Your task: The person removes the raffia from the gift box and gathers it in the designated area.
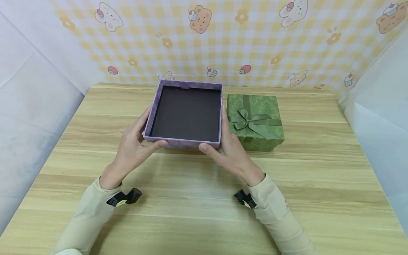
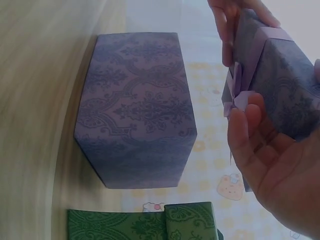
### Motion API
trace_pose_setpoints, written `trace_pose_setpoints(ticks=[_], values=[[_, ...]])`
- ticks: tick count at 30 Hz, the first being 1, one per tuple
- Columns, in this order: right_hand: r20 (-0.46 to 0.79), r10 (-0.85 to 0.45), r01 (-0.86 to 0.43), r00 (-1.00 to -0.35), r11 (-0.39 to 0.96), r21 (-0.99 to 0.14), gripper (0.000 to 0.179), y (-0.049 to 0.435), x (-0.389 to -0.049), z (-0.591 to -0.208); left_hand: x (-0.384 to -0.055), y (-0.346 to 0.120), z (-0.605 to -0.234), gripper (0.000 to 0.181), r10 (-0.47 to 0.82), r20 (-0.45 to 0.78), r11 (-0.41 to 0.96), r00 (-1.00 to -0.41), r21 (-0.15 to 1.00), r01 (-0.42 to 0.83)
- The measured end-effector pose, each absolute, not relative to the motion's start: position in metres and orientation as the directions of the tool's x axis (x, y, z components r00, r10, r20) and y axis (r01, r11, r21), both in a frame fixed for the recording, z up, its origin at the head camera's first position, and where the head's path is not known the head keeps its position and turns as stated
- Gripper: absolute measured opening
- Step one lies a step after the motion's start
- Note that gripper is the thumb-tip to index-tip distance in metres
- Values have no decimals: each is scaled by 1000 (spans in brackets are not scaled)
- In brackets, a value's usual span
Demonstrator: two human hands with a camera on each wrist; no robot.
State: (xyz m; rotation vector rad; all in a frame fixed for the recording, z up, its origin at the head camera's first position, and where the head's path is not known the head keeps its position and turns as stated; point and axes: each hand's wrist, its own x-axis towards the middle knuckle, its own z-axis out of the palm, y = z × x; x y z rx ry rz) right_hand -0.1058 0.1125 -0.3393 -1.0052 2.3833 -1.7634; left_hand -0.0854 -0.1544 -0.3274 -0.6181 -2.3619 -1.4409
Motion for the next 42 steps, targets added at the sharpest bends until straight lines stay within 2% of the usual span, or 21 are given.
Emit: trace_pose_setpoints(ticks=[8,13,16,21,30,36,42], values=[[302,-499,-360,-812,21,-933,81,114,-104,-337,-87,-152,-327,96,201,486,433,-850,735,522],[296,-493,-314,-818,-48,-948,80,113,-101,-334,-88,-150,-325,103,175,486,339,-856,786,516],[298,-491,-313,-818,-55,-948,80,112,-100,-334,-88,-150,-325,98,173,501,311,-848,789,530],[313,-484,-326,-817,-60,-944,81,110,-100,-332,-88,-153,-324,82,178,515,336,-838,769,544],[308,-465,-328,-830,-41,-944,83,107,-98,-327,-91,-155,-323,83,160,516,312,-842,783,539],[287,-474,-337,-833,21,-941,81,104,-98,-330,-90,-163,-323,83,149,514,316,-845,785,533],[324,-495,-414,-807,81,-907,74,105,-99,-336,-91,-180,-325,83,107,557,342,-823,757,557]])
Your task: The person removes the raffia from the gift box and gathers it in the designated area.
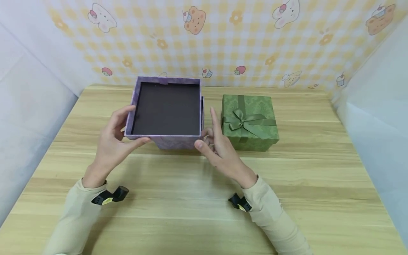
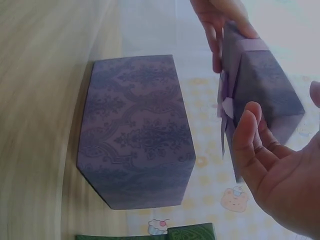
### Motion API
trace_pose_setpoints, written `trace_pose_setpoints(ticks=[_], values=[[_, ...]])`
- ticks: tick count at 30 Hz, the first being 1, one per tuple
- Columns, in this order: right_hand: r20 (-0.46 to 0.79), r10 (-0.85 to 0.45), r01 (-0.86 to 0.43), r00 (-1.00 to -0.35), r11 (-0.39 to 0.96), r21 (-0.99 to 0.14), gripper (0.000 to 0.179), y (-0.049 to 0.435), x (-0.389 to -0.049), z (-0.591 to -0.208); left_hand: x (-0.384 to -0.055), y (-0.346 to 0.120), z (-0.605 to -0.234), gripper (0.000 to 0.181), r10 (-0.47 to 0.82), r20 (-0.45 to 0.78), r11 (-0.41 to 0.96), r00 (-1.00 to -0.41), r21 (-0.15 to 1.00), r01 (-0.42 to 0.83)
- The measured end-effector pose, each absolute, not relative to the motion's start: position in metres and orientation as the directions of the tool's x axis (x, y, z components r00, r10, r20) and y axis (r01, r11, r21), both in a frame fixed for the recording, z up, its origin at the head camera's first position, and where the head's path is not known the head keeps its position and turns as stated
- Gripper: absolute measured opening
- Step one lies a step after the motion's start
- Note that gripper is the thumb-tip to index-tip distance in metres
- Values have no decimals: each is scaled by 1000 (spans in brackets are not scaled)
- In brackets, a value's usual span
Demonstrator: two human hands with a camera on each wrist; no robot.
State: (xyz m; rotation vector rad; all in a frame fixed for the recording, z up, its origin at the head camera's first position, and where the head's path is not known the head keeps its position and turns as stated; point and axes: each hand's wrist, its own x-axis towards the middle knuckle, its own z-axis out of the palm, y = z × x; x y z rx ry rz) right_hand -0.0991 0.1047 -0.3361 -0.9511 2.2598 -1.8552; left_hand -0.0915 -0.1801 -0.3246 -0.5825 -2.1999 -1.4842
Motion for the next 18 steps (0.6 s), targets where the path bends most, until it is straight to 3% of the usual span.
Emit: trace_pose_setpoints(ticks=[5,10,18], values=[[363,-496,-473,-789,113,-874,77,103,-102,-338,-96,-196,-320,82,53,589,377,-806,736,563],[348,-497,-497,-795,202,-844,82,102,-106,-342,-100,-212,-319,81,-29,564,396,-826,765,508],[311,-495,-511,-811,343,-788,87,99,-110,-355,-103,-250,-338,79,-138,531,424,-836,794,435]])
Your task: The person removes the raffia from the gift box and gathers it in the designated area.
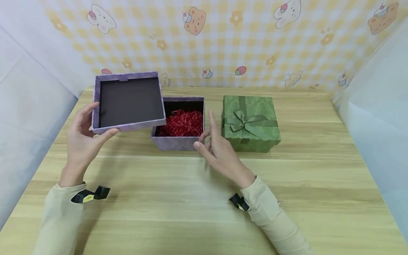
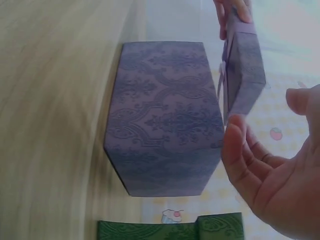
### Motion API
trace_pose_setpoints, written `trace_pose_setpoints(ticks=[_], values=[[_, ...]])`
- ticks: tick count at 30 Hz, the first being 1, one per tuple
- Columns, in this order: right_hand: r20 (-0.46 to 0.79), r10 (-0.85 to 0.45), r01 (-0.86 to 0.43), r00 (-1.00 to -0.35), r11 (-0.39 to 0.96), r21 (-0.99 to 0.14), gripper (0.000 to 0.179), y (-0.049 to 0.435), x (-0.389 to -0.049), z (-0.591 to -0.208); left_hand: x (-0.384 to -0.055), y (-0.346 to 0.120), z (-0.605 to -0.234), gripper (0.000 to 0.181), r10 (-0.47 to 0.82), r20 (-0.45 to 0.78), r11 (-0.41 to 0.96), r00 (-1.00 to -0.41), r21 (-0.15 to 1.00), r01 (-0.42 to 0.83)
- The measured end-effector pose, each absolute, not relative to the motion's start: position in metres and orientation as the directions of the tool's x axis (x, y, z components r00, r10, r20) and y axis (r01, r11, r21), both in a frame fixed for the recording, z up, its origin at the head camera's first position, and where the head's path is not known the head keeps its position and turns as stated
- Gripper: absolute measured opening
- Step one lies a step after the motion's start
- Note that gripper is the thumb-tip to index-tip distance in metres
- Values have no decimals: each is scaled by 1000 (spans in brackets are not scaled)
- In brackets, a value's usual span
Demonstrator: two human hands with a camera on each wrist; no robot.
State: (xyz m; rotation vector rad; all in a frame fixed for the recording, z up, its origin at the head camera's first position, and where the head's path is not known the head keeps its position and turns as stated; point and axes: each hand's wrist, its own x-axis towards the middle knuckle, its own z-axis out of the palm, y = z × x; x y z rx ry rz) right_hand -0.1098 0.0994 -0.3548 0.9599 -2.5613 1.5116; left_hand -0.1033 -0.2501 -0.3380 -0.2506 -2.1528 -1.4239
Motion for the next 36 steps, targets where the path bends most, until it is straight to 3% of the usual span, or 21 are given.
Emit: trace_pose_setpoints(ticks=[8,15,22,30,36], values=[[237,-445,-450,-864,470,-759,76,99,-110,-361,-113,-287,-356,75,-235,440,370,-867,865,339],[217,-447,-441,-868,492,-750,71,99,-112,-365,-116,-299,-367,74,-243,398,226,-884,910,348],[188,-459,-424,-868,489,-763,66,97,-113,-371,-119,-309,-384,76,-220,306,148,-926,949,279],[139,-464,-375,-875,466,-801,59,95,-115,-377,-121,-319,-402,76,-228,239,214,-944,958,191],[182,-449,-415,-875,498,-762,52,97,-117,-378,-121,-317,-397,73,-199,208,296,-958,945,143]])
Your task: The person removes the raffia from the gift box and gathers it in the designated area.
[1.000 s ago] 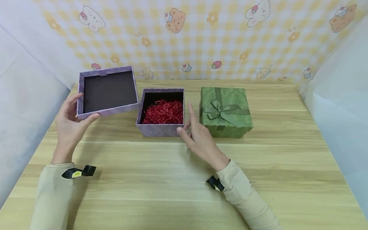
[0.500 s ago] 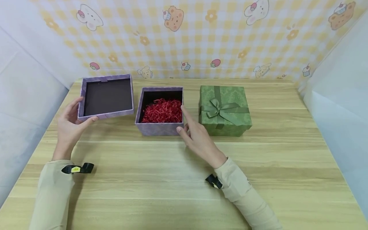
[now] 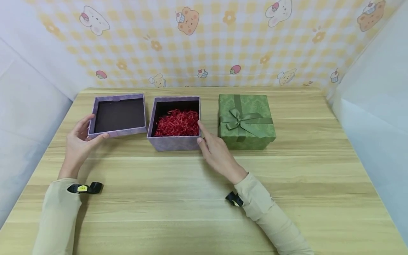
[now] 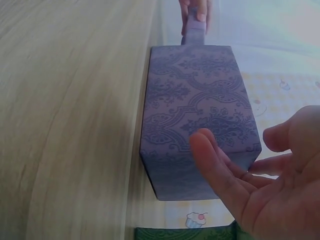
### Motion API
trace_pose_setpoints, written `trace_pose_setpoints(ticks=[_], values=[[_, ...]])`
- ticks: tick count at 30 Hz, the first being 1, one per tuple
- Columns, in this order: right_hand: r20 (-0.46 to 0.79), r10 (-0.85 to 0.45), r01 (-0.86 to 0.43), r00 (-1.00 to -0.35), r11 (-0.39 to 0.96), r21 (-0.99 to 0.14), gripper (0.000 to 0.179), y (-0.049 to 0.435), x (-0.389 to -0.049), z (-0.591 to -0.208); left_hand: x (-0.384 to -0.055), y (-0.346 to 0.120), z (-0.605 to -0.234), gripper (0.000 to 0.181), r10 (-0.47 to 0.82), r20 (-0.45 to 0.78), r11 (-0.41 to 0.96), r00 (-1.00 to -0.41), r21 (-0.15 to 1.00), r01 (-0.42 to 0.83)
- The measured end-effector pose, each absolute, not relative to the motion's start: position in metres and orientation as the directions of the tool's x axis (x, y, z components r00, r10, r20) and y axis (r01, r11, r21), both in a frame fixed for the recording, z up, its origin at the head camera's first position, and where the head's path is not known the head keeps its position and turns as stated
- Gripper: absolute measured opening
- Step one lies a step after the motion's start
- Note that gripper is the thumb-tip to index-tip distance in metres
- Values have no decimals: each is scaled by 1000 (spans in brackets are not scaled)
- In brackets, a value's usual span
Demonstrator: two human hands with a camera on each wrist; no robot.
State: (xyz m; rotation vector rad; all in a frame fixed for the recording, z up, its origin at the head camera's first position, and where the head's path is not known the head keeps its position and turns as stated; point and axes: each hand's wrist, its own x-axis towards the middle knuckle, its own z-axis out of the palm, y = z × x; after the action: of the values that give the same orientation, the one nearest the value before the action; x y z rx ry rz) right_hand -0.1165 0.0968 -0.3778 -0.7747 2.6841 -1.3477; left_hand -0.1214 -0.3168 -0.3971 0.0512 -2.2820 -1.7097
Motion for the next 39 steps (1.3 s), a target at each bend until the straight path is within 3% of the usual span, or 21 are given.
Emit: trace_pose_setpoints(ticks=[6,12,24,34,39], values=[[198,-429,-413,-881,495,-765,48,96,-119,-378,-123,-328,-408,73,-183,145,355,-972,932,72],[218,-434,-434,-874,496,-752,49,96,-119,-380,-121,-333,-413,72,-166,91,320,-982,947,34],[224,-448,-454,-866,514,-727,52,99,-118,-380,-121,-339,-413,77,-5,-74,476,-997,877,-68],[213,-443,-446,-871,528,-723,53,98,-119,-379,-124,-342,-410,79,47,-74,518,-996,854,-39],[211,-434,-440,-876,540,-717,49,99,-121,-378,-122,-343,-400,93,113,-118,490,-987,870,-49]])
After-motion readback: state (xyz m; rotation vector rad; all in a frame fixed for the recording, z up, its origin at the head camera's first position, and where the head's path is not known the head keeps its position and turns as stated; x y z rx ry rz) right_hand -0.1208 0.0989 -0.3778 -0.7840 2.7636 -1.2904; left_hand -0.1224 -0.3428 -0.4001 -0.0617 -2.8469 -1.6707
